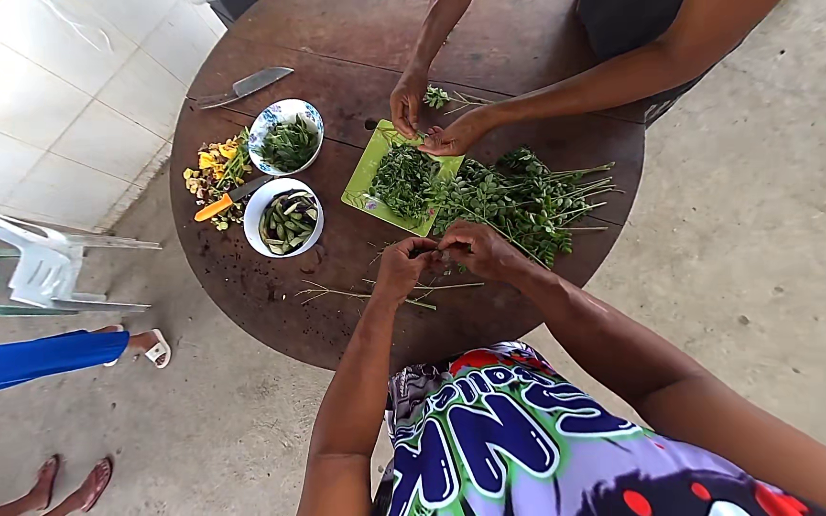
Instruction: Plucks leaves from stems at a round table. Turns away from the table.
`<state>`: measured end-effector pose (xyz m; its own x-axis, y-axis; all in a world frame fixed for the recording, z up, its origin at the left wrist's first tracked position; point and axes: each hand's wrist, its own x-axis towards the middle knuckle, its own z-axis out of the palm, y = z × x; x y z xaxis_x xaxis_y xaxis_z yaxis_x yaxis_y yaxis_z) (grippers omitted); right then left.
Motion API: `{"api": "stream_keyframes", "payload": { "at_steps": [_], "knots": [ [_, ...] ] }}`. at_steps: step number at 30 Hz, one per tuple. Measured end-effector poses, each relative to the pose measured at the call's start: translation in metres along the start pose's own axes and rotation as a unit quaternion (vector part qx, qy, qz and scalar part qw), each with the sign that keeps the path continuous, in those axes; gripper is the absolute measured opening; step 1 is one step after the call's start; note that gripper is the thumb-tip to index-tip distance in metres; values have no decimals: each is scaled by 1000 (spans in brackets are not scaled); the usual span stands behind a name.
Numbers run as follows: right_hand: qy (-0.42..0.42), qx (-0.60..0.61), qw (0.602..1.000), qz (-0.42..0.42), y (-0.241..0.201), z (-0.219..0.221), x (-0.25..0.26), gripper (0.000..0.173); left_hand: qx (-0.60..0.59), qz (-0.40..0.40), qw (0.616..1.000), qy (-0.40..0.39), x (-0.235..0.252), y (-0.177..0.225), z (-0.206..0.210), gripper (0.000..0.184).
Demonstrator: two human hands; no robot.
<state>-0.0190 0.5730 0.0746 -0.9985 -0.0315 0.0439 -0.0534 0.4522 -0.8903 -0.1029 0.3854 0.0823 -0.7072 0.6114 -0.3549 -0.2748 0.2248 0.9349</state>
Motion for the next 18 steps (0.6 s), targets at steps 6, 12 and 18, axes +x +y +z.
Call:
{"api": "stream_keyframes", "payload": {
  "at_steps": [6,12,18],
  "knots": [
    [-20,-31,999,13,4,2,12,7,3,-7,1000,-9,5,0,-3,16],
    [-35,-7,997,71,3,-6,44,11,19,3,1000,2,29,15,-18,15],
    [-21,5,995,101,7,-17,92,16,-14,-17,998,50,68,33,-40,18]
  ]
}}
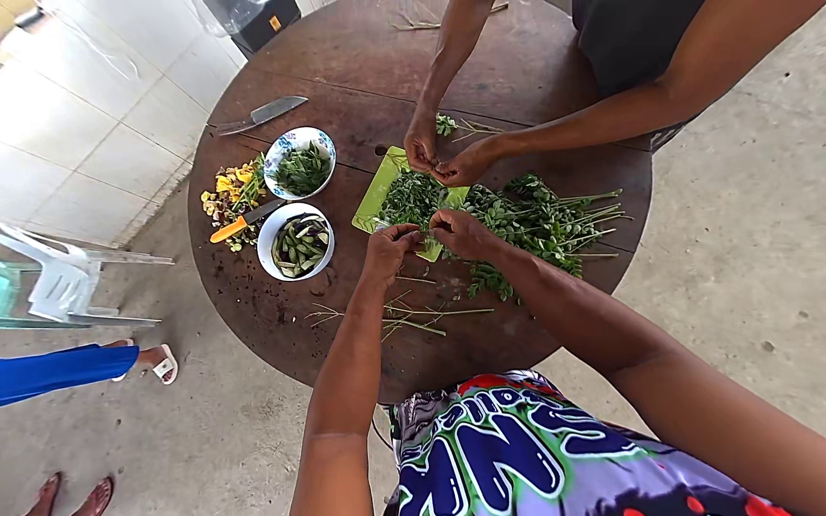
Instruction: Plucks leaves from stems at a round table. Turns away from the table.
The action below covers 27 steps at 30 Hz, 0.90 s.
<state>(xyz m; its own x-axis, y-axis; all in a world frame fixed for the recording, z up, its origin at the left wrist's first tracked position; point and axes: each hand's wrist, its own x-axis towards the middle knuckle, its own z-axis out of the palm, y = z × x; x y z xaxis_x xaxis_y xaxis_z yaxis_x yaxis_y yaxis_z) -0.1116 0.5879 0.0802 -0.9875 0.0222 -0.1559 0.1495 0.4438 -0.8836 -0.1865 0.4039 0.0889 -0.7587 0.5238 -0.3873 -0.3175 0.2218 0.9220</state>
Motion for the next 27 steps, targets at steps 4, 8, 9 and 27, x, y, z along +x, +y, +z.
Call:
{"api": "stream_keyframes", "payload": {
  "at_steps": [4,8,9,27],
  "knots": [
    [10,4,1000,8,9,-2,32,17,3,2,999,40,26,2,-13,15],
    [1,7,999,34,11,-6,57,19,8,-9,997,73,49,-1,-28,13],
    [-1,11,999,39,12,-6,63,19,8,-11,997,78,54,-3,-31,12],
    [-81,246,965,51,40,7,100,25,33,7,998,52,83,-14,-42,12]
  ]
}}
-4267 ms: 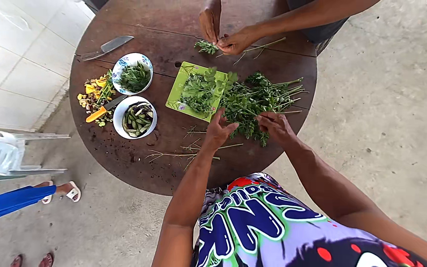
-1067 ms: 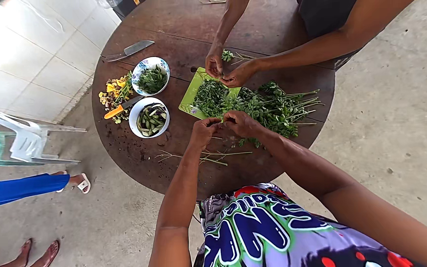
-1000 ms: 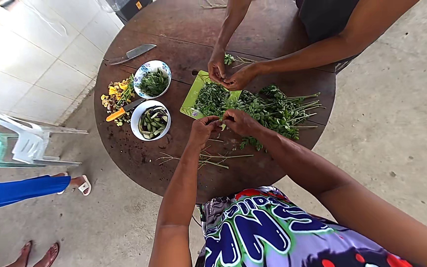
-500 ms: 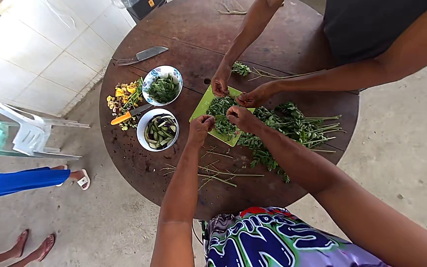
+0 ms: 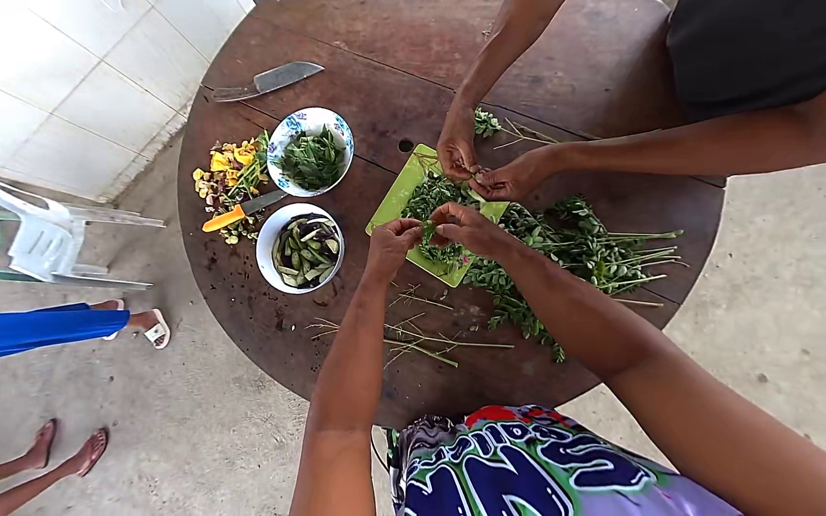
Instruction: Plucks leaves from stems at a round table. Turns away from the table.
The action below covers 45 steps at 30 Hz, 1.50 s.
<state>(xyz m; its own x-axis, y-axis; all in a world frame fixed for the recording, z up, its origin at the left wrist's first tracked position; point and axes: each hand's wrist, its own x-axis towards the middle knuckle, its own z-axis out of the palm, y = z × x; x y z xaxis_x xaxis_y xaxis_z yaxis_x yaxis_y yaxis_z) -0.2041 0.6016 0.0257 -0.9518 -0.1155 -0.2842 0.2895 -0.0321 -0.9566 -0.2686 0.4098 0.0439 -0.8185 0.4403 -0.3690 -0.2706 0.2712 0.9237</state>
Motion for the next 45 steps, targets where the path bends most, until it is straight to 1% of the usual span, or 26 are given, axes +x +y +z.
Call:
{"api": "stream_keyframes", "payload": {
  "at_steps": [2,4,6,10,13,16,19,21,23,26,27,29,31,32,34,36,38,40,41,42,43,45],
  "knots": [
    [-5,2,1000,-8,-5,5,3,30,32,9,999,5,0,4,4,12],
    [15,-57,998,-16,-10,9,9,25,53,12,998,10,-1,8,6,12],
    [27,-95,995,-28,-12,9,13,18,49,4,999,8,-2,10,5,11],
    [17,-119,991,-57,-11,2,15,13,20,3,1000,0,-6,7,-7,10],
    [21,-124,991,-48,-10,-1,13,12,19,10,1000,8,-9,3,-15,10],
    [44,-150,986,-58,-1,-6,18,15,6,10,1000,22,-7,-1,-23,11],
    [59,-282,953,-98,7,-9,23,27,-1,6,999,35,-8,0,-23,11],
    [44,-325,940,-91,-2,-6,21,33,9,3,999,34,-9,5,-18,10],
    [41,-332,936,-114,-7,1,20,30,25,1,999,25,-9,9,-13,11],
    [38,-319,934,-153,-10,7,18,16,36,8,999,1,-10,12,-5,10],
    [37,-313,935,-162,-10,7,17,15,29,13,999,-2,-10,12,-4,9],
    [36,-301,941,-151,-11,4,15,18,3,19,1000,4,-10,10,-4,7],
    [34,-270,957,-99,-11,1,12,25,-13,17,999,24,-10,6,-5,7],
    [31,-240,968,-67,-11,-1,11,30,-3,12,999,38,-9,5,-4,9],
    [32,-160,986,-21,-2,-4,10,38,64,-3,997,53,-7,2,-1,21],
    [45,-127,991,0,12,-7,12,41,145,-7,989,33,-4,-1,1,34],
    [57,-117,991,9,16,-8,12,42,249,41,968,10,-3,-8,6,36],
    [56,-94,994,6,12,-6,7,41,347,96,933,2,-6,-16,18,34],
    [57,-82,995,0,8,-4,3,39,382,108,918,-6,-9,-19,25,37],
    [62,-87,994,-10,0,-2,-3,38,411,112,905,-13,-12,-20,29,41],
    [69,-116,991,-20,-10,1,-11,35,420,113,900,-12,-16,-21,30,43],
    [89,-219,971,-43,-26,9,-34,28,387,118,914,9,-25,-21,24,39]
  ]
}}
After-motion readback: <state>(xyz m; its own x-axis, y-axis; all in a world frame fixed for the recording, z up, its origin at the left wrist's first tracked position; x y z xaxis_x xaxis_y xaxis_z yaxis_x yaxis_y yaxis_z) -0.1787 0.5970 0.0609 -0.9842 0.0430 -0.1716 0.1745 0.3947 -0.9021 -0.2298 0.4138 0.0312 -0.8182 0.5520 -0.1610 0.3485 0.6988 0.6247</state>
